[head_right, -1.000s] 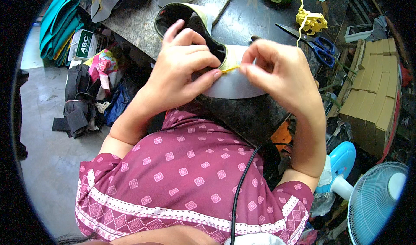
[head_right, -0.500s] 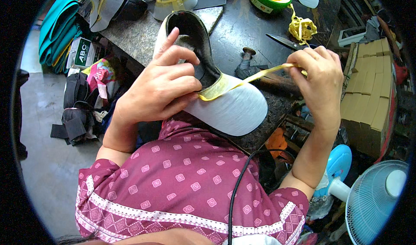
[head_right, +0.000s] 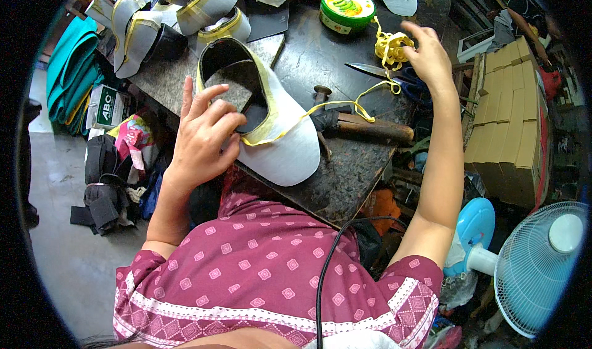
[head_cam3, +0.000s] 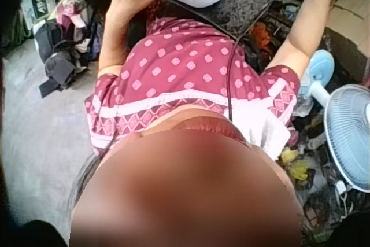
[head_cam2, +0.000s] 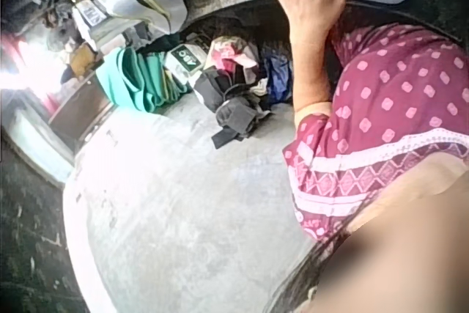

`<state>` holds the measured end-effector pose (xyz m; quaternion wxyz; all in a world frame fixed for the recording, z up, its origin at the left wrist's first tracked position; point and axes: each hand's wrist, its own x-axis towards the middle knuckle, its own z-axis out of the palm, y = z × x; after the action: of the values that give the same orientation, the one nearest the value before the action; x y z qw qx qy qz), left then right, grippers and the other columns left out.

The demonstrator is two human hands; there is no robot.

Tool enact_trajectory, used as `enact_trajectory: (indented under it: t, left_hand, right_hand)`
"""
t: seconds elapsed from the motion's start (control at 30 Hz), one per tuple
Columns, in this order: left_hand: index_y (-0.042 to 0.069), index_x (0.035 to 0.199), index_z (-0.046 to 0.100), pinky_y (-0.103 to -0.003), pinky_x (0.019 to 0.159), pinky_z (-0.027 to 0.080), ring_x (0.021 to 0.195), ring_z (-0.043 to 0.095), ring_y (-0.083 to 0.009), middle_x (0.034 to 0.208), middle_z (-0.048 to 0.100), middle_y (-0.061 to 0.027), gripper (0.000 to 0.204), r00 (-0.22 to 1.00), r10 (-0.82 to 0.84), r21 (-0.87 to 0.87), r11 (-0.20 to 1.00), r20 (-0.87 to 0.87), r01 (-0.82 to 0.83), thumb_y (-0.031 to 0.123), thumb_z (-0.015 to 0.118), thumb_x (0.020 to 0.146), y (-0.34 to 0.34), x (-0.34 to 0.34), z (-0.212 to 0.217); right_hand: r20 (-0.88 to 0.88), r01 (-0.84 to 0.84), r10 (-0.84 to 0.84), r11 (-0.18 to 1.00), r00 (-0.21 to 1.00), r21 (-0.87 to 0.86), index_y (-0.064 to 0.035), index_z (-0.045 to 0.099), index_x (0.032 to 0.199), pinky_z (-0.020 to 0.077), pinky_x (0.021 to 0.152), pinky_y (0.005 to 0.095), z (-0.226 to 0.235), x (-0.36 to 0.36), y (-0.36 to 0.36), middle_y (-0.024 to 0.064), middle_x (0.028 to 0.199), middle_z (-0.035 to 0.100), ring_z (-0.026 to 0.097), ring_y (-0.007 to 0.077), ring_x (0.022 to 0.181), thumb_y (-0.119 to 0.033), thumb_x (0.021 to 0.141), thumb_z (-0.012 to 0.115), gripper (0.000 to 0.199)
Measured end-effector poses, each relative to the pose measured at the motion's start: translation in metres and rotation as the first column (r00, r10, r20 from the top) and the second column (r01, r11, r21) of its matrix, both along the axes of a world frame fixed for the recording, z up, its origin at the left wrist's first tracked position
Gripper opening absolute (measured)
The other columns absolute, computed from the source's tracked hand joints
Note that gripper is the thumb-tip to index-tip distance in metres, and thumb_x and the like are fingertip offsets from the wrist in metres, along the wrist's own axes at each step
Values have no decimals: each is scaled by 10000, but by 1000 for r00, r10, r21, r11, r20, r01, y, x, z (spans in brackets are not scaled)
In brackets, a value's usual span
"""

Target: The person assembles a slipper by hand, attaching a yellow elastic band to the edge of a white slipper sole using a hammer to secure it. They repeatedly position the band, tap it with the hammer, and adjust the slipper on the work surface.

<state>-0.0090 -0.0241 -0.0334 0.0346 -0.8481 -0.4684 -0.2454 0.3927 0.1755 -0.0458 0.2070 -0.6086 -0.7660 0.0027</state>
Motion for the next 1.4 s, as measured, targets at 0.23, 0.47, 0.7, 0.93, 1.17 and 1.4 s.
enact_trajectory:
  t: [0.23,0.47,0.7,0.93,1.17,1.4]
  left_hand:
    - [110,897,658,-619,1149,259,1141,564,-299,922,609,-51,194,987,-52,36,998,151,47,81,681,707,28,16,14]
    - [99,963,709,-433,885,437,992,580,-284,957,650,-74,233,990,-97,235,969,105,70,299,714,844,106,85,36]
    - [92,901,748,-465,737,514,845,701,-322,828,720,-134,311,990,33,-198,980,134,-6,394,700,849,167,138,24]
    - [88,877,741,-439,704,541,746,700,-330,762,706,-141,274,969,-143,-330,922,202,205,352,667,887,138,137,37]
    - [155,1194,673,-433,886,547,1123,629,-295,1209,650,-84,358,979,-46,23,998,-197,52,101,658,840,191,126,39]
    - [256,1301,643,-633,1018,422,1259,543,-280,1229,649,-30,476,903,-77,-15,997,-423,78,73,650,862,222,142,2]
  right_hand:
    - [-450,-91,47,993,892,-76,-47,696,977,498,694,263,27,23,27,12,817,685,612,93,732,-139,866,745,152]
    - [-704,-448,201,875,681,-184,-5,666,995,470,686,205,62,-14,-11,-24,825,638,576,40,750,-82,883,751,160]
    - [-768,-526,184,821,614,-223,-23,683,1012,495,731,214,65,-25,-14,-10,891,680,607,47,784,-156,898,760,192]
    - [-783,-439,17,835,621,-330,-79,702,986,444,633,179,37,-13,-1,-52,856,673,579,21,739,-215,914,747,161]
    - [-730,-362,-21,859,683,-362,-62,691,1027,455,687,175,46,-9,-23,-44,888,667,586,24,783,-193,923,730,171]
    - [-746,-322,-1,902,666,-288,-25,674,1047,463,751,196,44,11,-56,-15,922,669,595,45,831,-146,952,681,154]
